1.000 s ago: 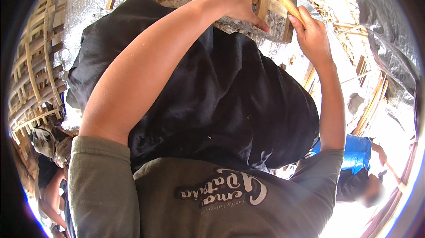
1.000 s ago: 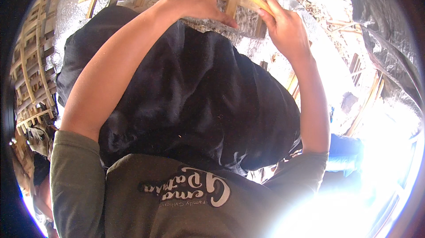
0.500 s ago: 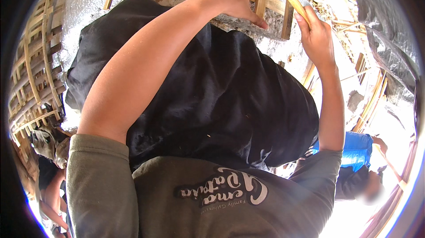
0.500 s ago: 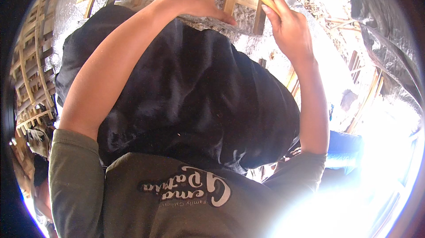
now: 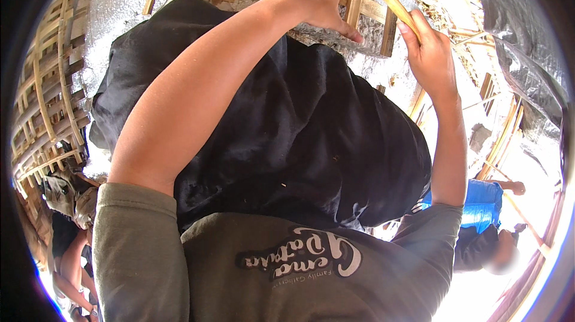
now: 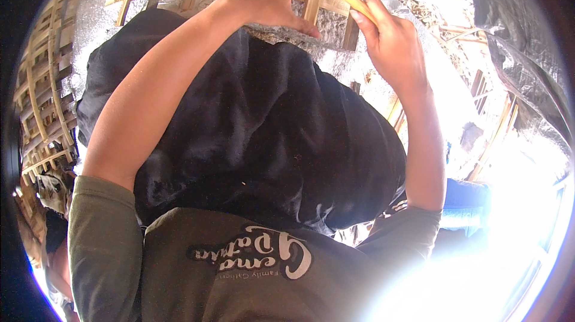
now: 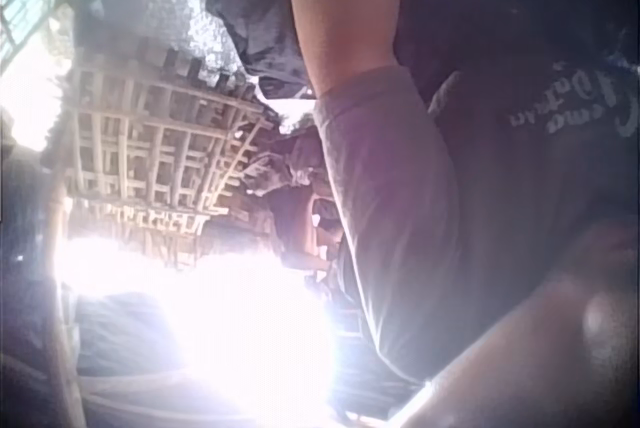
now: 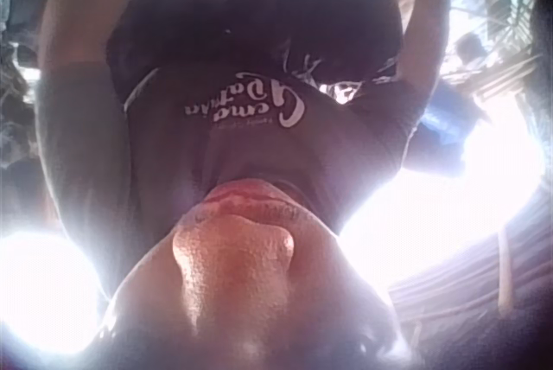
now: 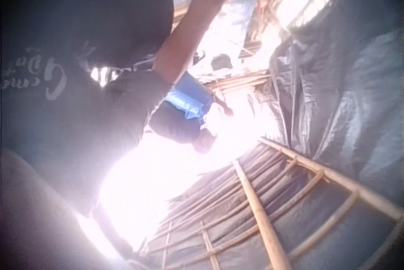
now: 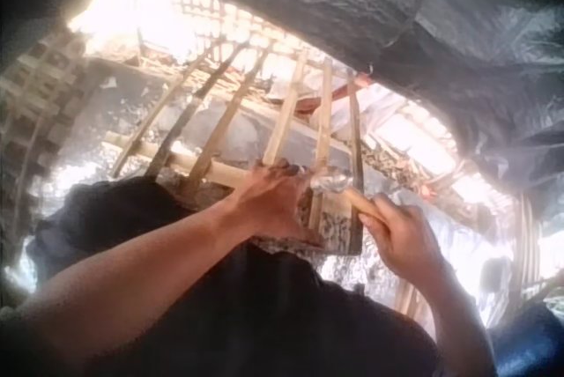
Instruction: The person uses a hammer to drive nails into wooden slats on a roof structure. They repeatedly position nails and strike them to secure the slats to the frame.
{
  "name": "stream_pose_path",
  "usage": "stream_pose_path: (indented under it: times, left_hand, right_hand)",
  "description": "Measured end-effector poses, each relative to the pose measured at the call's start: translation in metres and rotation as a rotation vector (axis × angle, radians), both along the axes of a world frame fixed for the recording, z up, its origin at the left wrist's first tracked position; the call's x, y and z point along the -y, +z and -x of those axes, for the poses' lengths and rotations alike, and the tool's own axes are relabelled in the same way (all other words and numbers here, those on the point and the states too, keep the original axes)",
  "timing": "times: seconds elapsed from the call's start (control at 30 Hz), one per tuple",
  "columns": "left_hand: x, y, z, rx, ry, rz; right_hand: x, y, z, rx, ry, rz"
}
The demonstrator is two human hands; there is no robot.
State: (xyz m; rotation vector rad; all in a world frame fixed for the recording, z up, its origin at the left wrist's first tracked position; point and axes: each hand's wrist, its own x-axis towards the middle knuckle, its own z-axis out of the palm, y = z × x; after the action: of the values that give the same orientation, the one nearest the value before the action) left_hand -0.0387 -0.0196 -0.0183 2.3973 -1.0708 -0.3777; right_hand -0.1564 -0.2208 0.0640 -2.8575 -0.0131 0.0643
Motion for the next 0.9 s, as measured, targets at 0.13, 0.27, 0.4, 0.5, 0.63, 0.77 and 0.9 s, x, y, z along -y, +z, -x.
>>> stream_pose_path:
  times: [0.13,0.27,0.4,0.5,0.63,0.77,0.9]
  left_hand:
    - [-0.006,0.016,0.001,-0.015,-0.07,0.009]
    - [-0.002,0.016,-0.007,-0.089,-0.097,-0.024]
    - [0.002,0.02,-0.01,-0.118,-0.116,-0.085]
    - [0.007,0.01,-0.004,-0.009,-0.08,-0.18]
    - [0.006,-0.002,0.001,0.088,-0.018,-0.158]
    - [0.004,-0.005,0.001,0.118,-0.014,-0.121]
    - [0.003,0.009,-0.001,0.006,-0.044,-0.066]
  right_hand:
    - [0.003,0.0,0.004,-0.015,-0.001,0.013]
    - [0.002,-0.006,0.005,0.005,-0.035,-0.01]
    - [0.004,-0.015,0.005,0.056,-0.078,-0.077]
    - [0.005,-0.014,0.006,0.083,-0.067,-0.083]
    - [0.001,-0.006,0.009,0.074,-0.049,-0.003]
    - [-0.006,0.008,0.016,0.108,-0.036,0.032]
    - [-0.008,0.013,0.015,0.076,0.002,0.107]
